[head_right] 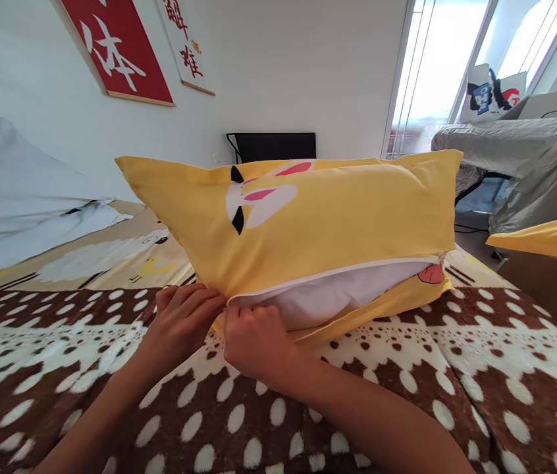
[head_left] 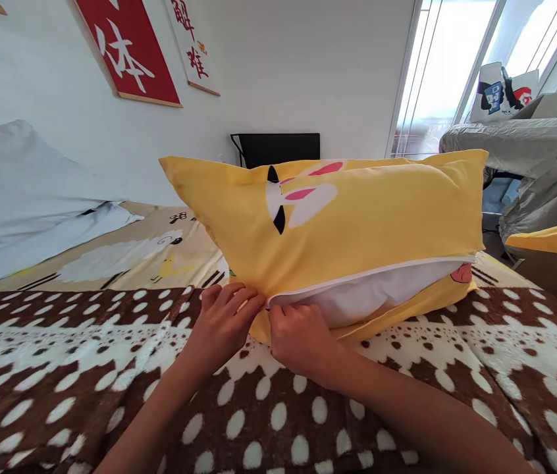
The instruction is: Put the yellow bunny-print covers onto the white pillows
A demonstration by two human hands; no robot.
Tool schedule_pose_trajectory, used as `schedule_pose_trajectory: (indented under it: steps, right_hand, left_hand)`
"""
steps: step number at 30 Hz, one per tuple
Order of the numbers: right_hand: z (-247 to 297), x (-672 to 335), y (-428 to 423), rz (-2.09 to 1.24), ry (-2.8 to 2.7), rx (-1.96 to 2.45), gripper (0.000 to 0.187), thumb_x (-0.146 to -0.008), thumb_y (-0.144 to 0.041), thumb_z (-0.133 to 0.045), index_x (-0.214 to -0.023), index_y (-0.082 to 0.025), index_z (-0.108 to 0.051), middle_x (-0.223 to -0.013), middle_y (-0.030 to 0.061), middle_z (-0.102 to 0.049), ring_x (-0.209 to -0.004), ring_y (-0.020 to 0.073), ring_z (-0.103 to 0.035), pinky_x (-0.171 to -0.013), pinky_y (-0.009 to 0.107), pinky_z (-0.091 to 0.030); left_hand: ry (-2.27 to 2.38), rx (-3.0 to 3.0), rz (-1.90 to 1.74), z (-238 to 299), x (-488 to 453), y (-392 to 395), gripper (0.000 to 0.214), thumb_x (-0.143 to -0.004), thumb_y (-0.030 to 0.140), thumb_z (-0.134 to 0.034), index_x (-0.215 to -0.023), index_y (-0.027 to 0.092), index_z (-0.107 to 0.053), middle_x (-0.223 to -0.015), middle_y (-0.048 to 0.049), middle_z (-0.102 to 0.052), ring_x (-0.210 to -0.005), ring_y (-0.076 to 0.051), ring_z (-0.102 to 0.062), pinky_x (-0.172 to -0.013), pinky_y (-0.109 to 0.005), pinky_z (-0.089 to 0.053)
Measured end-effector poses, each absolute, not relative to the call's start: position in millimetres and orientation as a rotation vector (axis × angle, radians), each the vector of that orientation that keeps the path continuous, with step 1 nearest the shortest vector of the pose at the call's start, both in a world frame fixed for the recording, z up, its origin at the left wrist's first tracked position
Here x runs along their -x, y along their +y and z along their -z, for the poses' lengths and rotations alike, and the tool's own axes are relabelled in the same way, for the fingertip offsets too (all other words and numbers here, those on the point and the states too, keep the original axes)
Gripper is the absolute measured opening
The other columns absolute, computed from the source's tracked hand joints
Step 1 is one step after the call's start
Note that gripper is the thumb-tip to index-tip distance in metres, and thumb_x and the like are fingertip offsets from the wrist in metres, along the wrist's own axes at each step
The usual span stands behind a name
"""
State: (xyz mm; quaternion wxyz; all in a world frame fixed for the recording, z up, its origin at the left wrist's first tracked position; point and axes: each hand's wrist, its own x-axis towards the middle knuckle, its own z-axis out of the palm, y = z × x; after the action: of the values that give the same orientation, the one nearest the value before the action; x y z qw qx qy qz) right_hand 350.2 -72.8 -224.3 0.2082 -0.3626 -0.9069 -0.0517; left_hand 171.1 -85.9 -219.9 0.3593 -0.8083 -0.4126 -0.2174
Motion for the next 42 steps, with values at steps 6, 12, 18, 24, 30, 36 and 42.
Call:
schedule_pose_trajectory:
  steps: [6, 12, 18, 24, 30, 36, 42]
  right_hand:
    - [213, -360, -80, 0.015, -2.469, 1.065, 0.016, -0.086, -0.016, -0.042, -0.074, -0.017, -0.054, -0.067, 0.0045, -0.066, -0.057, 0.0166, -0.06, -0.049, 0.027, -0.025]
    - [214, -370, -80, 0.016, -2.44, 0.946, 0.013, -0.087, -0.015, -0.044, -0.082, -0.017, -0.056, -0.075, 0.003, -0.067, -0.063, 0.0148, -0.06, -0.052, 0.027, -0.025]
    - [209, -371, -82, 0.071, -2.436, 0.929, 0.012, -0.084, -0.013, -0.045, -0.081, -0.017, -0.056, -0.074, 0.0035, -0.067, -0.061, 0.0154, -0.058, -0.051, 0.028, -0.024]
    - [212, -370, -83, 0.183, -2.412, 1.053, 0.008, -0.078, -0.011, -0.049, -0.073, -0.017, -0.05, -0.063, 0.0043, -0.063, -0.05, 0.014, -0.052, -0.048, 0.027, -0.018]
    - [232, -383, -73, 0.545, -2.164, 0.791, 0.013, -0.076, -0.007, -0.047, -0.069, -0.018, -0.048, -0.063, 0.0035, -0.054, -0.061, 0.0171, -0.049, -0.057, 0.029, -0.028]
    - [237, -392, -78, 0.557, -2.072, 0.712, 0.011, -0.082, -0.011, -0.046, -0.074, -0.017, -0.052, -0.068, 0.0032, -0.051, -0.064, 0.0168, -0.043, -0.06, 0.031, -0.029]
    - [227, -395, -72, 0.605, -2.028, 0.763, 0.013, -0.082, -0.012, -0.047, -0.072, -0.017, -0.054, -0.07, 0.0048, -0.051, -0.071, 0.0188, -0.044, -0.064, 0.033, -0.032]
  left_hand:
    - [-1.104, 2.01, 0.621, 217, -165, -88, 0.015, -0.084, 0.006, -0.048, -0.092, 0.018, -0.054, -0.088, -0.0063, -0.064, -0.091, -0.023, -0.055, -0.079, -0.039, -0.034]
    - [-1.08, 2.205, 0.864, 207, -190, -100, 0.017, -0.084, 0.01, -0.051, -0.099, 0.016, -0.054, -0.094, -0.0079, -0.063, -0.091, -0.021, -0.056, -0.08, -0.036, -0.038]
    - [-0.991, 2.12, 0.732, 207, -204, -100, 0.016, -0.082, 0.007, -0.056, -0.096, 0.014, -0.056, -0.091, -0.0084, -0.067, -0.088, -0.022, -0.059, -0.082, -0.038, -0.039]
    - [-0.888, 2.135, 0.721, 214, -194, -93, 0.022, -0.082, 0.0, -0.049, -0.098, 0.012, -0.055, -0.091, -0.0095, -0.067, -0.092, -0.022, -0.059, -0.085, -0.039, -0.04]
    - [-1.028, 2.092, 0.725, 213, -200, -94, 0.011, -0.079, 0.005, -0.051, -0.082, 0.016, -0.053, -0.079, -0.0066, -0.06, -0.081, -0.021, -0.055, -0.078, -0.037, -0.043]
    - [-0.82, 2.093, 0.819, 214, -226, -91, 0.027, -0.077, 0.005, -0.057, -0.103, 0.01, -0.053, -0.091, -0.0121, -0.06, -0.087, -0.023, -0.054, -0.079, -0.038, -0.046]
    - [-0.791, 2.182, 0.842, 220, -229, -78, 0.027, -0.082, 0.0, -0.05, -0.108, 0.007, -0.051, -0.094, -0.0134, -0.059, -0.092, -0.022, -0.053, -0.085, -0.036, -0.047]
